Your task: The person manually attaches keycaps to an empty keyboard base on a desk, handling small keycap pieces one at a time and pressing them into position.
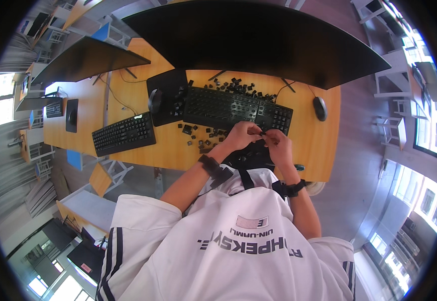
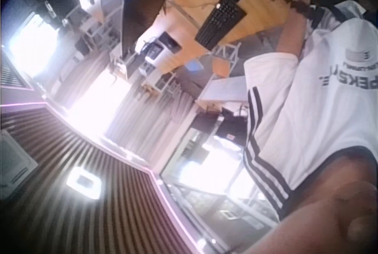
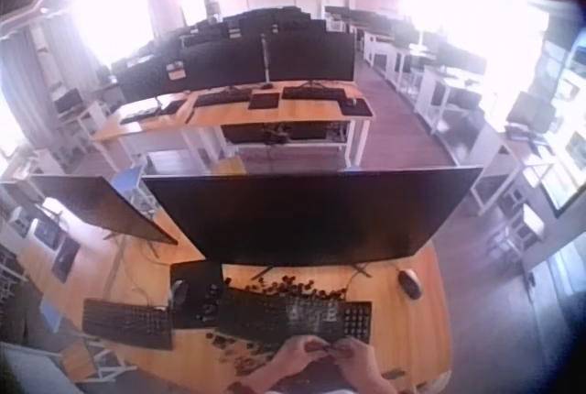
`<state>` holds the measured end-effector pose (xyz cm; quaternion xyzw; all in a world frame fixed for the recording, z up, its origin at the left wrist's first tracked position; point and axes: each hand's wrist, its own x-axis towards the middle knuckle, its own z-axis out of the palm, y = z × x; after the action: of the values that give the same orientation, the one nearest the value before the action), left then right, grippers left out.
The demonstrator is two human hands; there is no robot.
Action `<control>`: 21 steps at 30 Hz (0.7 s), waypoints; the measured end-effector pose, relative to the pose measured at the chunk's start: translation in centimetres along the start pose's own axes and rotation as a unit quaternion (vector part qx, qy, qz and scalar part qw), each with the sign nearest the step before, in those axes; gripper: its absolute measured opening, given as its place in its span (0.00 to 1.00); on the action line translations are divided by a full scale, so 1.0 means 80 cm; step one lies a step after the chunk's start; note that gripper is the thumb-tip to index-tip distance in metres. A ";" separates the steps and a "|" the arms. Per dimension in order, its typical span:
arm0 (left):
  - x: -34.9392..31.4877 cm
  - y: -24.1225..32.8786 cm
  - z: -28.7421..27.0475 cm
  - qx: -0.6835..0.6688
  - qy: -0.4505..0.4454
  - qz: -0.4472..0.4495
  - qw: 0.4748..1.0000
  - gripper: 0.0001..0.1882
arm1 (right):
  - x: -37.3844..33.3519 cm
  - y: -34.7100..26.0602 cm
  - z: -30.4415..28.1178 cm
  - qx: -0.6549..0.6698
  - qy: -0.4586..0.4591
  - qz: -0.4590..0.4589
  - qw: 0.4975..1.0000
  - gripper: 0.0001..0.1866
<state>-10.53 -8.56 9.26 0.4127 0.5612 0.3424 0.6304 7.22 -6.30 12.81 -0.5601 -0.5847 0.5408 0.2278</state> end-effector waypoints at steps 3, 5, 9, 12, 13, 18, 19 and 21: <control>0.035 -0.009 0.013 0.034 0.061 -0.003 0.998 0.10 | 0.037 0.030 0.004 -0.103 0.056 -0.025 0.993 0.09; 0.047 -0.014 0.020 0.049 0.093 -0.013 0.994 0.11 | 0.049 0.039 0.003 -0.123 0.058 -0.014 0.991 0.09; 0.079 -0.026 0.034 0.085 0.145 0.004 0.986 0.10 | 0.082 0.053 -0.001 -0.177 0.081 -0.044 0.980 0.08; 0.105 -0.048 0.042 0.123 0.182 0.038 0.975 0.10 | 0.108 0.061 -0.003 -0.194 0.094 -0.050 0.975 0.07; 0.111 -0.055 0.044 0.142 0.192 0.057 0.969 0.10 | 0.115 0.065 -0.002 -0.196 0.095 -0.039 0.975 0.07; 0.136 -0.069 0.051 0.154 0.220 0.060 0.962 0.09 | 0.141 0.083 -0.002 -0.212 0.106 -0.051 0.970 0.05; 0.138 -0.069 0.052 0.174 0.227 0.060 0.956 0.08 | 0.143 0.083 -0.002 -0.211 0.111 -0.054 0.970 0.05; 0.143 -0.069 0.053 0.182 0.223 0.053 0.956 0.08 | 0.147 0.083 -0.004 -0.207 0.112 -0.049 0.971 0.05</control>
<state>-4.96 -1.21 -0.45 0.4625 0.7176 0.3507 0.3850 7.02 3.01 2.97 -0.6229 -0.6816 0.3297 0.1970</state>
